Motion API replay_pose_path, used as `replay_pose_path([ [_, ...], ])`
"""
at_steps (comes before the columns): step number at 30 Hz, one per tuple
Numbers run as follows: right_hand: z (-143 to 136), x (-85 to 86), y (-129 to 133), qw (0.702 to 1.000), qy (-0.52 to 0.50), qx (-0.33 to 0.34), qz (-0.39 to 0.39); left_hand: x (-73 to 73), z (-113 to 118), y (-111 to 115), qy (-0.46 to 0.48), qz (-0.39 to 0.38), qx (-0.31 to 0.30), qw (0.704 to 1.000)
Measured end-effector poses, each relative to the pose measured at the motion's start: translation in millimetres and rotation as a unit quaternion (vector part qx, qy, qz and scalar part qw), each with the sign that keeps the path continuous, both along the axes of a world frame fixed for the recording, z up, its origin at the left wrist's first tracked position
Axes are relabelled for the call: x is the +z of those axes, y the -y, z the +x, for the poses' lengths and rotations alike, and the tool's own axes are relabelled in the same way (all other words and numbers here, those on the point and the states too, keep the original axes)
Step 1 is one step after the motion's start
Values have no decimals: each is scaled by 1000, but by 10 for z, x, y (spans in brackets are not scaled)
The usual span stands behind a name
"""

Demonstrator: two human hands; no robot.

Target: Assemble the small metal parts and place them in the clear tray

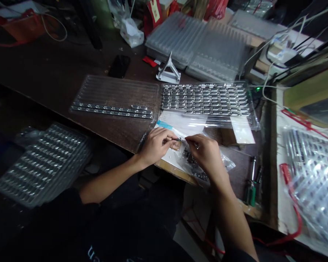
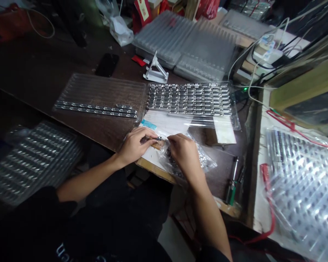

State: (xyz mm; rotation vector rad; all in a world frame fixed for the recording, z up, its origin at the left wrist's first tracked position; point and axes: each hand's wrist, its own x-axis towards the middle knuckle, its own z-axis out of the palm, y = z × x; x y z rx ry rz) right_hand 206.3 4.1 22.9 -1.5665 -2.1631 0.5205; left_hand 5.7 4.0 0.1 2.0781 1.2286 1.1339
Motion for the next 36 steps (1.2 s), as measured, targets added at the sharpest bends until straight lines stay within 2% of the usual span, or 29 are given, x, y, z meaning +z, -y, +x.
replay_pose_path([
  [5,-204,-67,10,996,-30,89,0,70,-179,62,-8,13,31,999],
  [11,-307,-91,79,983,113,137,44,84,-390,54,-54,2,51,997],
  [15,-311,-64,90,978,138,146,47,126,-621,-250,-104,11,81,991],
  [19,-245,-54,55,987,73,141,27,183,-774,-707,-107,6,80,991],
  [22,-168,-36,31,991,32,125,42,179,-796,-933,-118,-11,61,991],
  [30,35,149,36,994,-11,109,24,146,-871,-1062,-245,-29,79,966],
  [36,240,221,60,996,18,81,-25,201,-908,-1122,-308,-25,98,946],
])
